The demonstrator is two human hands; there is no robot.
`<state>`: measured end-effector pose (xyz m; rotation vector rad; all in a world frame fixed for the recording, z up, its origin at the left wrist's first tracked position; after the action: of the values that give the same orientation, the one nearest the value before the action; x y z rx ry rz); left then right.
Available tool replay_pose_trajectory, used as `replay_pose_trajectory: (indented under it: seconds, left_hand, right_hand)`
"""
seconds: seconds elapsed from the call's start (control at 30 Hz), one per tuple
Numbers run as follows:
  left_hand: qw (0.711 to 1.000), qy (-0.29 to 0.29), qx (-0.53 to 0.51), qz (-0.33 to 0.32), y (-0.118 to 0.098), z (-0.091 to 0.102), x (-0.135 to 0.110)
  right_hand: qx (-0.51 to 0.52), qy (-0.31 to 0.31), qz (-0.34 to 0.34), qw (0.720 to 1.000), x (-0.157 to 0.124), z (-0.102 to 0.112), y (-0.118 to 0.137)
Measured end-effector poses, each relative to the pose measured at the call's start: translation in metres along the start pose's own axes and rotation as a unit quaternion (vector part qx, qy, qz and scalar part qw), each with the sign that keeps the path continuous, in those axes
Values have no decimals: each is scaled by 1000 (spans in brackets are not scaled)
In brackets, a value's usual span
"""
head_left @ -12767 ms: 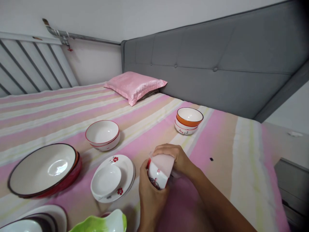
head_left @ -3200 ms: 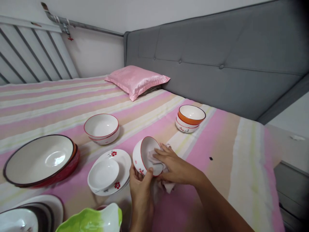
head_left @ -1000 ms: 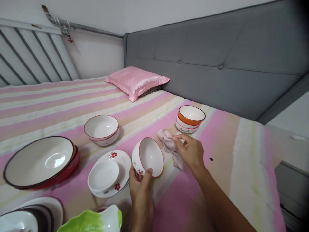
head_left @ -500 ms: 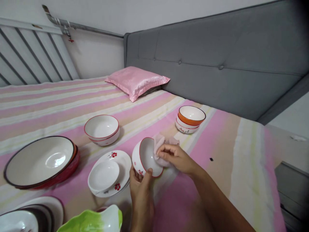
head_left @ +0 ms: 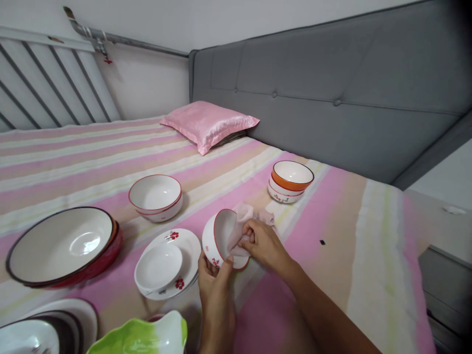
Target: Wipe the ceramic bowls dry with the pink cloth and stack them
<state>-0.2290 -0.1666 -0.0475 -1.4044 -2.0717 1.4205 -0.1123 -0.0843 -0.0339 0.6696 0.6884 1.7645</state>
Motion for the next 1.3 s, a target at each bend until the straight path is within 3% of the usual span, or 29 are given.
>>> replay_pose_trajectory:
  seconds: [0.37, 0.6, 0.77, 0.93, 1.13, 1.3]
  left_hand:
    - [999, -12, -46, -4, -5, -3, -4]
    - [998, 29, -56, -18, -3, -3, -7]
    - [997, 48, -46, -38, -4, -2, -11]
    - [995, 68, -44, -50, -2, -1, -13]
    - [994, 71, -44, -64, -2, -2, -13]
    - [994, 72, -47, -71, -3, -3, -14]
  right_hand:
    - [27, -47, -2, 999, -1, 3, 10]
    - [68, -112, -42, 991, 1, 4, 9]
    - [169, -36, -86, 981, 2, 2, 4]
    - [323, 56, -147, 933, -6, 3, 11]
    - [414, 125, -140, 891, -12, 8, 14]
    - [433, 147, -135, 879, -12, 7, 14]
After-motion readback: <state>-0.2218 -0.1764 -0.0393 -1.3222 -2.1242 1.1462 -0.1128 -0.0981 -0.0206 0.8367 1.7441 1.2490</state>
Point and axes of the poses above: each hand's wrist, its own x-axis towards the middle knuckle, its own z-axis out of the back of the hand, y = z × x, the point moved 1 cm from there along x, towards the middle knuckle, and after that the axes turned 1 degree about -z, right-handed, at the moved point
